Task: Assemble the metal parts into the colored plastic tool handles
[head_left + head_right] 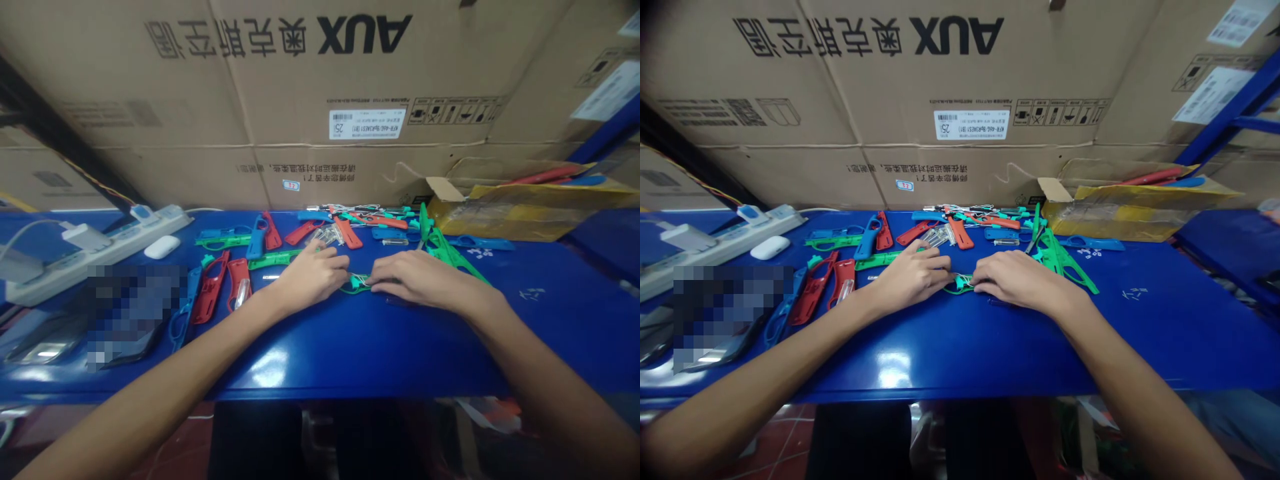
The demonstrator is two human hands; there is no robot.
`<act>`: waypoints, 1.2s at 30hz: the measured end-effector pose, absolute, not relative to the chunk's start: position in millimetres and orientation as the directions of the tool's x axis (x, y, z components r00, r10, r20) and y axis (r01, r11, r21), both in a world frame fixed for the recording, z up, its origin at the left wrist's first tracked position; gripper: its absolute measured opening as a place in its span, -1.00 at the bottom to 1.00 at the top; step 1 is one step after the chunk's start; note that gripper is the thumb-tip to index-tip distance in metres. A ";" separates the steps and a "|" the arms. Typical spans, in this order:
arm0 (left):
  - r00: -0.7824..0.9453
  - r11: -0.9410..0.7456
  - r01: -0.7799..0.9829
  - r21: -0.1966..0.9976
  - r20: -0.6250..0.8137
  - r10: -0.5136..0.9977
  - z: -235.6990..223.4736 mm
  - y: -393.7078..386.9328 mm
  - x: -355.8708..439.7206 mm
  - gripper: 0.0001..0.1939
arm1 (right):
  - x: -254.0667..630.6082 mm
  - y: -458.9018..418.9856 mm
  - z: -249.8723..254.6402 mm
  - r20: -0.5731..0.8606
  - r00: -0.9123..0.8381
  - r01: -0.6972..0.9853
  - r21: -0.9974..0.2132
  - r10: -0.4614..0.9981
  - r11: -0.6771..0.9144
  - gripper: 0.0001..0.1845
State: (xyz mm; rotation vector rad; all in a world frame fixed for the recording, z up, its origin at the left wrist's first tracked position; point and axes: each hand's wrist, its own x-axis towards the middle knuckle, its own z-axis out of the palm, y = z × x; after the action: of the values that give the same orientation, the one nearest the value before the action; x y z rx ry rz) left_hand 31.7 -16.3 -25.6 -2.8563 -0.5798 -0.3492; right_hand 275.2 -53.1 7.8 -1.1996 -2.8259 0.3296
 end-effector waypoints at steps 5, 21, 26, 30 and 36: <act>0.821 -0.875 0.477 0.079 0.316 0.476 -31.3 -11.6 30.4 -0.85 | 269.6 -66.4 8.4 -0.091 -0.669 0.742 -0.026 0.737 0.670 -0.79; 0.848 -0.834 0.410 0.369 0.183 0.497 -24.7 -4.0 17.3 -0.77 | 271.9 -49.4 2.0 0.015 -0.698 0.712 -0.094 0.716 0.696 -0.77; 0.864 -0.841 0.405 0.360 0.152 0.481 -26.1 -3.3 17.8 -0.74 | 271.7 -48.1 2.3 0.010 -0.670 0.732 -0.158 0.743 0.662 -0.81; 0.855 -0.851 0.421 0.315 0.176 0.488 -26.0 -5.0 18.6 -0.74 | 275.9 -45.2 1.2 0.049 -0.671 0.713 -0.234 0.740 0.661 -0.76; 0.844 -0.859 0.441 0.262 0.206 0.496 -25.7 -7.7 19.5 -0.75 | 276.6 -42.9 0.1 0.009 -0.693 0.699 -0.236 0.721 0.675 -0.67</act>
State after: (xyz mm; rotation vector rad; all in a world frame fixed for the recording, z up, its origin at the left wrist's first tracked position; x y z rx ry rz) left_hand 19.5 -7.7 -25.7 -3.2127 -0.8253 -0.4515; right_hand 276.6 -42.9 0.1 -1.1831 -2.7811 0.3280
